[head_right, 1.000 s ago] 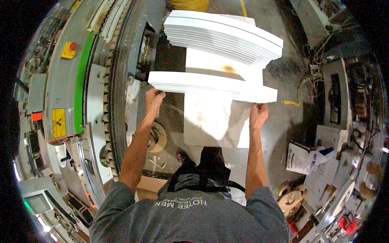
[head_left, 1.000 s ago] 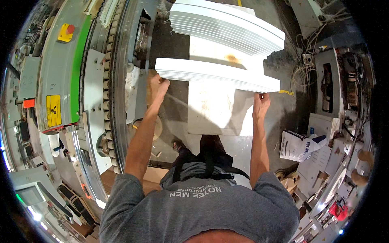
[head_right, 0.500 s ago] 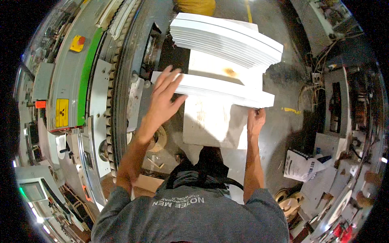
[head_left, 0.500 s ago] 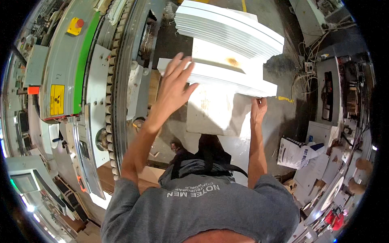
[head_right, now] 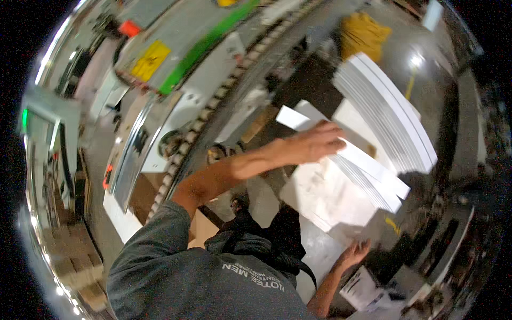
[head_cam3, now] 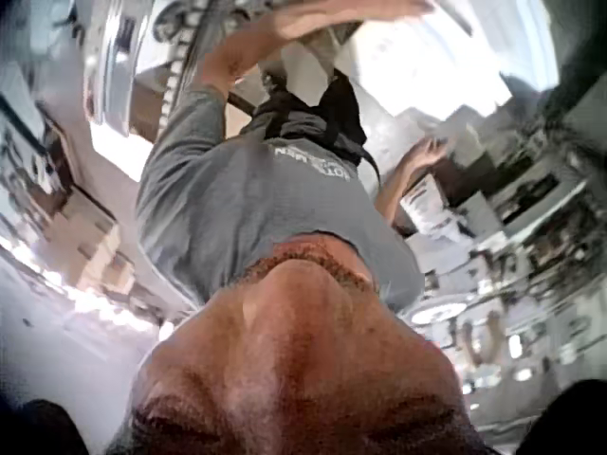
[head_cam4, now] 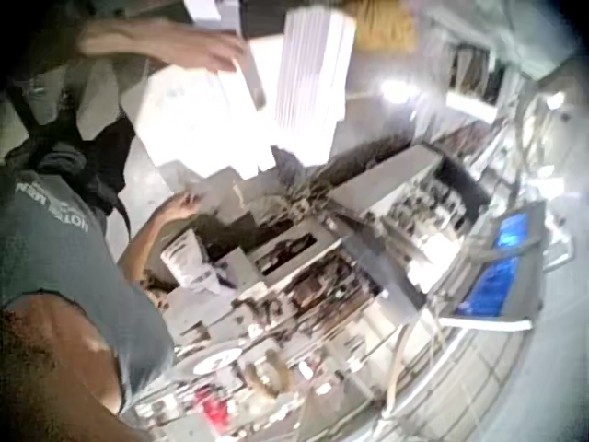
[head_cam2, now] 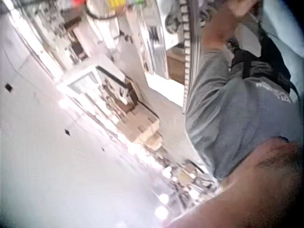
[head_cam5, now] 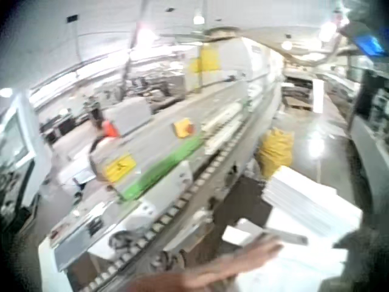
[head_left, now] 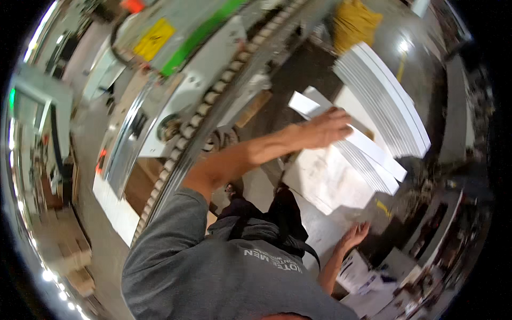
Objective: The person processes white furniture components by feeding them through an edge-banding or trimming machine and stacking the finished pieces on a wooden pallet.
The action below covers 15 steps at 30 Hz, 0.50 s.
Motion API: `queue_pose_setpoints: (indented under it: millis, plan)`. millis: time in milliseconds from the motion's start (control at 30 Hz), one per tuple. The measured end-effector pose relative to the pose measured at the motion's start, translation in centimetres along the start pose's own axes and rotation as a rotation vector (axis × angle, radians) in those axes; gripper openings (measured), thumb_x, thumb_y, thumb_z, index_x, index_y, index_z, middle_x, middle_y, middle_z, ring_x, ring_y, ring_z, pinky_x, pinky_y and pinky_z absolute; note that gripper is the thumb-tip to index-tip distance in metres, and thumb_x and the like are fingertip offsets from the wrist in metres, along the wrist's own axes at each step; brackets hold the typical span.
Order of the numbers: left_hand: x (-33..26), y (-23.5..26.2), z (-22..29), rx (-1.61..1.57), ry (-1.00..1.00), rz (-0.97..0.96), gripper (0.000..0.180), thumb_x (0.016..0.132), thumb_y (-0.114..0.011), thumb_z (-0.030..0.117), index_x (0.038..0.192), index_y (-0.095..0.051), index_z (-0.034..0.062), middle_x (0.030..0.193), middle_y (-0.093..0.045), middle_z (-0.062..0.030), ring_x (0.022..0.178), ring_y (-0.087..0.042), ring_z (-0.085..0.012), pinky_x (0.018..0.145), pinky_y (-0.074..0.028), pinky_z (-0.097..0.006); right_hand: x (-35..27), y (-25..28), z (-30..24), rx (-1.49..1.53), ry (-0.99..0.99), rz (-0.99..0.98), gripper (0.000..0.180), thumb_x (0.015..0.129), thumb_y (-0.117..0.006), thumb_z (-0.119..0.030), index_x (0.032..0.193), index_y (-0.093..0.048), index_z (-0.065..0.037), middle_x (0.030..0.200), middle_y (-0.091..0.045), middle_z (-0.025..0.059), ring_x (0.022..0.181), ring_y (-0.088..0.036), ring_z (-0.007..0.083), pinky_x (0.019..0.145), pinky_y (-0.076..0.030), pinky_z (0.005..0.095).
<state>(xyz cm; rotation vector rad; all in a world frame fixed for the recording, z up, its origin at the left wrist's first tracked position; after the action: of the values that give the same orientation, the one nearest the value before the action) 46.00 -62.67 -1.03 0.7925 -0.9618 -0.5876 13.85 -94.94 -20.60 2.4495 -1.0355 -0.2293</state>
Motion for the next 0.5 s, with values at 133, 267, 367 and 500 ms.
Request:
queue_pose_setpoints:
  millis: [133,267,367,500]
  plan:
    - [-7.9,10.2,5.4,-0.017,0.219,0.084,0.029,0.086,-0.063,0.005,0.114,-0.064,-0.0032,0.123,-0.054,-0.0169,0.121,-0.046,-0.0301,0.102,-0.043,-0.042,-4.8,-4.4,-6.9,-0.032,0.020,-0.220,0.056,0.097,-0.063,-0.029,0.144,-0.049,-0.002,0.131,-0.060,0.0268,0.116,-0.060,0.0326,0.095,-0.053,0.0437]
    - [-24.7,19.3,10.2,0.175,0.628,0.091,0.028,0.088,-0.065,0.011,0.114,-0.065,-0.0012,0.121,-0.060,-0.0184,0.119,-0.052,-0.0346,0.101,-0.045,-0.046,-11.7,-15.0,-20.1,0.104,0.087,-0.534,0.044,0.099,-0.058,-0.012,0.142,-0.051,-0.001,0.125,-0.064,0.0159,0.110,-0.060,0.0201,0.093,-0.048,0.0336]
    - [-37.5,27.4,14.9,0.447,0.718,0.315,0.027,0.085,-0.069,0.002,0.112,-0.069,0.0051,0.115,-0.066,-0.0175,0.105,-0.062,-0.0338,0.086,-0.051,-0.046,-18.7,-22.0,-29.0,0.186,0.448,-0.768,0.037,0.098,-0.059,-0.005,0.134,-0.057,0.001,0.124,-0.065,0.0151,0.111,-0.063,0.0221,0.096,-0.050,0.0340]
    - [-51.0,33.6,18.6,0.627,0.988,0.416,0.031,0.078,-0.071,-0.004,0.109,-0.068,-0.0003,0.113,-0.064,-0.0189,0.094,-0.058,-0.0357,0.081,-0.050,-0.045,-30.3,-29.9,-38.2,0.334,0.690,-1.116,0.039,0.096,-0.060,0.000,0.135,-0.056,0.001,0.123,-0.066,0.0120,0.109,-0.064,0.0196,0.090,-0.054,0.0327]
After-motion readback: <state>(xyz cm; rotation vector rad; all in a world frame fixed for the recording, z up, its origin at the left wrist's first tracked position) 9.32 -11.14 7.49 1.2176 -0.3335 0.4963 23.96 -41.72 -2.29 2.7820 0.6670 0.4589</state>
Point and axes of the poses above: each hand's wrist, its own x-axis towards the middle knuckle, its own y-axis out of the back of the hand, z = x × y, the point moved 7 cm from there along x, towards the middle knuckle
